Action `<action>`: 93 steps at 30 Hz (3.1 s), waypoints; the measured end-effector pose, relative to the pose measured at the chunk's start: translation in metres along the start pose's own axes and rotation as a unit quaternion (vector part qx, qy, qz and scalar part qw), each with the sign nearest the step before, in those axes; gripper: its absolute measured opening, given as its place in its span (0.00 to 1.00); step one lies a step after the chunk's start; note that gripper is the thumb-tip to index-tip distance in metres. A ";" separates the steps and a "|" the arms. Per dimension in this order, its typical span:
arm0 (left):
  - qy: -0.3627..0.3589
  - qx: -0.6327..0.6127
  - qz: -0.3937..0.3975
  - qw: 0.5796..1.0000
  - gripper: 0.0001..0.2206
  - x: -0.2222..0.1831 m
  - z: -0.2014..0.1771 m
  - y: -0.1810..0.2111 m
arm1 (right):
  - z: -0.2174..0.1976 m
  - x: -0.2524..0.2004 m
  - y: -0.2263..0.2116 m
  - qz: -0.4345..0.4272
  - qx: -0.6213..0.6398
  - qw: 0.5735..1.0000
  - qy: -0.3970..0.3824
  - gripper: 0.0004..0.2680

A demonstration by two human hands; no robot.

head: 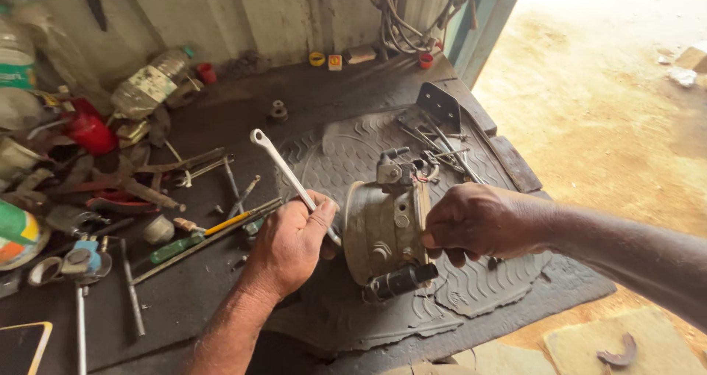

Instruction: The person uses a wrench to loosen and remove bolts from a cylindrical mechanical component on a workbench. They remove several bolts and a gasket, then separate the component into two halves, revealing internal parts.

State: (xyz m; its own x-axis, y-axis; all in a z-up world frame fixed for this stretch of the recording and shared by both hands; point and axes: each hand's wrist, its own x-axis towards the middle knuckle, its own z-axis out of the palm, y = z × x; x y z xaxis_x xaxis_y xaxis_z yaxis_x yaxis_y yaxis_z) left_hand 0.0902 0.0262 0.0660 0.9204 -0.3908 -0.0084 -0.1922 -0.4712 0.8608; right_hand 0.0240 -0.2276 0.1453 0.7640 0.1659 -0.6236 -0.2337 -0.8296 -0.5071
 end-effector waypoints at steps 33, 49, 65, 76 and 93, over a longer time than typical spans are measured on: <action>-0.104 -0.385 -0.141 0.906 0.08 -0.008 0.029 -0.050 | 0.016 -0.013 0.004 0.005 -0.004 0.998 0.068 0.15; -0.002 -0.431 -0.186 0.883 0.13 -0.024 0.079 -0.052 | 0.022 -0.019 -0.002 -0.077 -0.181 0.963 0.183 0.08; 0.206 0.050 0.133 0.968 0.10 -0.011 0.075 -0.011 | 0.021 -0.002 0.030 -0.045 0.090 0.993 0.055 0.12; 0.208 0.107 0.084 0.969 0.14 0.010 0.056 -0.069 | 0.003 -0.022 0.089 -0.143 0.263 0.954 0.023 0.13; 0.325 0.146 -0.103 0.928 0.13 -0.011 0.021 -0.106 | -0.036 -0.012 0.225 -0.155 0.467 0.853 0.175 0.10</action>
State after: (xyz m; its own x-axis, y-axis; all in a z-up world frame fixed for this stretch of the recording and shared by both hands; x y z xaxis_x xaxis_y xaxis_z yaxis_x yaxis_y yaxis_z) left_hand 0.0934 0.0638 -0.0360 0.9404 0.2471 0.2335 0.0144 -0.7150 0.6990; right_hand -0.0161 -0.4352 0.0603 0.9705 -0.0039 -0.2412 -0.2409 0.0381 -0.9698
